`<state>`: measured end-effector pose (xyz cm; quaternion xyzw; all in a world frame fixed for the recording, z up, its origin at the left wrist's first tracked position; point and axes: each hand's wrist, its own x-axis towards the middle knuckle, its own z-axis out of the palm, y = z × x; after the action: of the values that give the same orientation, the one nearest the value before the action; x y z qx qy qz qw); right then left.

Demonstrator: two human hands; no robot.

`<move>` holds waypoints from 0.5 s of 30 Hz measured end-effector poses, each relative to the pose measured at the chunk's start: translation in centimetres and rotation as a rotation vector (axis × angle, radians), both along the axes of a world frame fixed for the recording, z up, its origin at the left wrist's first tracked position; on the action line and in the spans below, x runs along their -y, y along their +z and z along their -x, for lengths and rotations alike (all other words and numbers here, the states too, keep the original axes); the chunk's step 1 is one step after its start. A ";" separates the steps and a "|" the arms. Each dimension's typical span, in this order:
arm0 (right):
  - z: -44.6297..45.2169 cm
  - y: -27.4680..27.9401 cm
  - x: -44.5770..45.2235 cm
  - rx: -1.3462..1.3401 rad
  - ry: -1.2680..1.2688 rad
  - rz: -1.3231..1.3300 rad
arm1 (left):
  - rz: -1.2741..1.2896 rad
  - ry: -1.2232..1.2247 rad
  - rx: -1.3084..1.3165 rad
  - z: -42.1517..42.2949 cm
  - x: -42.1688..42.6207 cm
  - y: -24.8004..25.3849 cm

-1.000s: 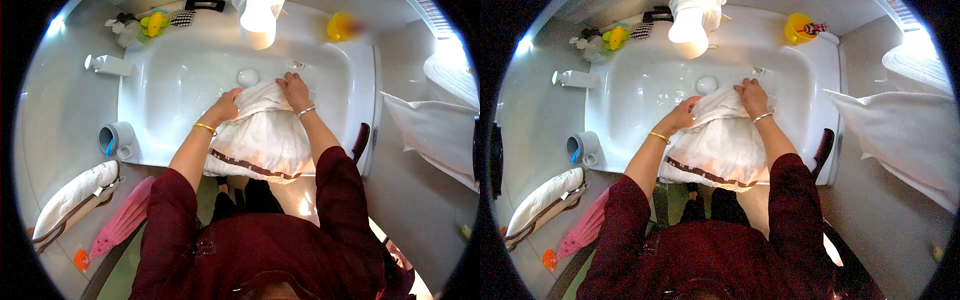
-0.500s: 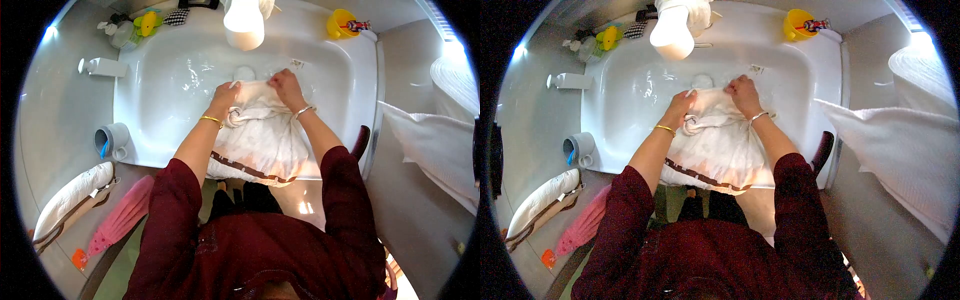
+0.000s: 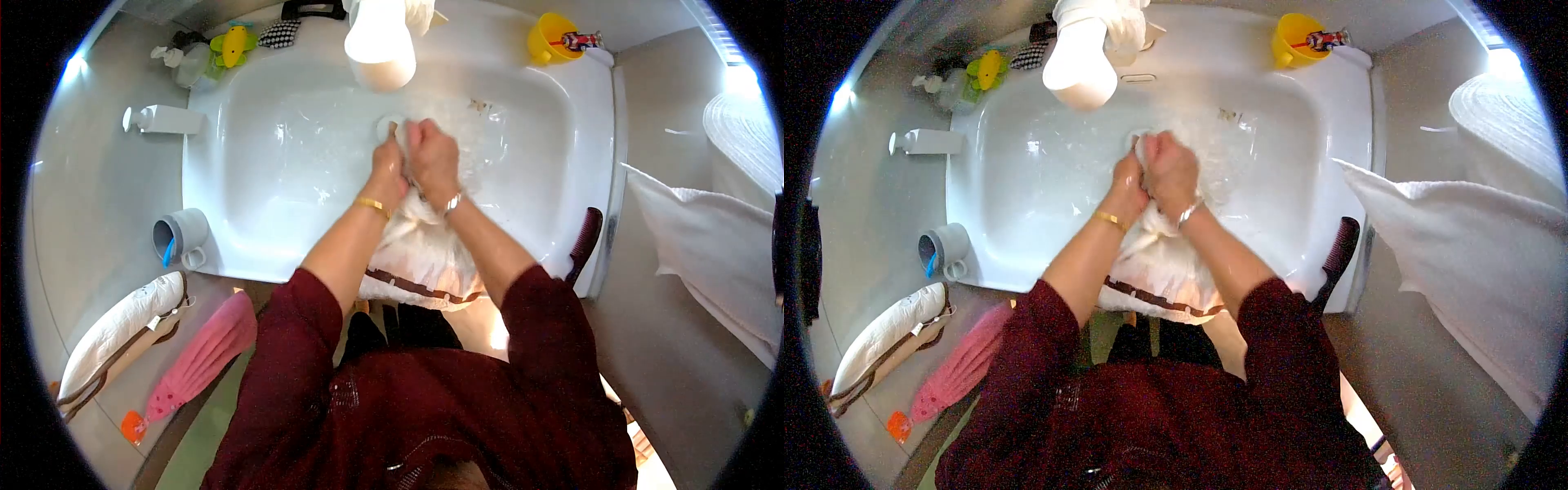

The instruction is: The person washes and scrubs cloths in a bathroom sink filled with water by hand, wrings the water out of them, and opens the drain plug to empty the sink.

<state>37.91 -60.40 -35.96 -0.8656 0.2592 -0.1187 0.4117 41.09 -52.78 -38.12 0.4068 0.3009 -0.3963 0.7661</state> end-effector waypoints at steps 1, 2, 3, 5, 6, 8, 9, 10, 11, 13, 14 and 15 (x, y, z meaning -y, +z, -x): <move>1.3 -1.2 -2.0 0.014 0.097 0.222 | 0.007 -0.016 0.000 0.2 -0.3 -0.2; 1.0 -0.6 -1.5 0.033 0.083 0.179 | 0.014 -0.032 0.000 0.4 -0.4 0.7; 0.5 0.1 -0.5 0.053 0.062 0.136 | 0.005 0.045 0.086 2.1 0.9 1.5; -1.1 0.6 2.9 -0.081 0.000 0.112 | -0.031 0.133 -0.035 2.9 2.4 0.7; -0.5 0.8 2.3 -0.030 -0.005 0.099 | -0.053 0.076 0.020 2.6 2.4 0.4; 2.0 2.4 -0.8 0.053 -0.009 0.063 | -0.108 -0.034 0.110 2.3 0.6 3.5; 2.2 1.5 -0.5 0.026 0.012 0.066 | 0.198 -0.060 0.099 2.2 -0.6 0.4; 2.0 -0.4 0.7 0.005 0.029 0.071 | 0.490 -0.116 0.062 2.0 -1.8 -2.6; 1.8 -2.1 2.5 -0.015 0.042 0.080 | 0.226 -0.140 0.062 2.4 0.0 0.1; 1.9 -2.7 5.7 -0.117 0.094 0.221 | -0.010 -0.211 -0.007 2.9 0.7 5.0; 1.9 -2.3 7.3 -0.196 0.130 0.352 | -0.075 -0.208 -0.010 2.5 0.3 4.5; 1.8 -4.8 9.4 -0.137 0.126 0.430 | -0.141 -0.192 -0.013 1.9 -0.7 3.1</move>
<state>36.16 -69.81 -40.76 -0.9539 0.2008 -0.0862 0.2057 39.24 -52.10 -35.02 0.4840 0.2928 -0.4483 0.6921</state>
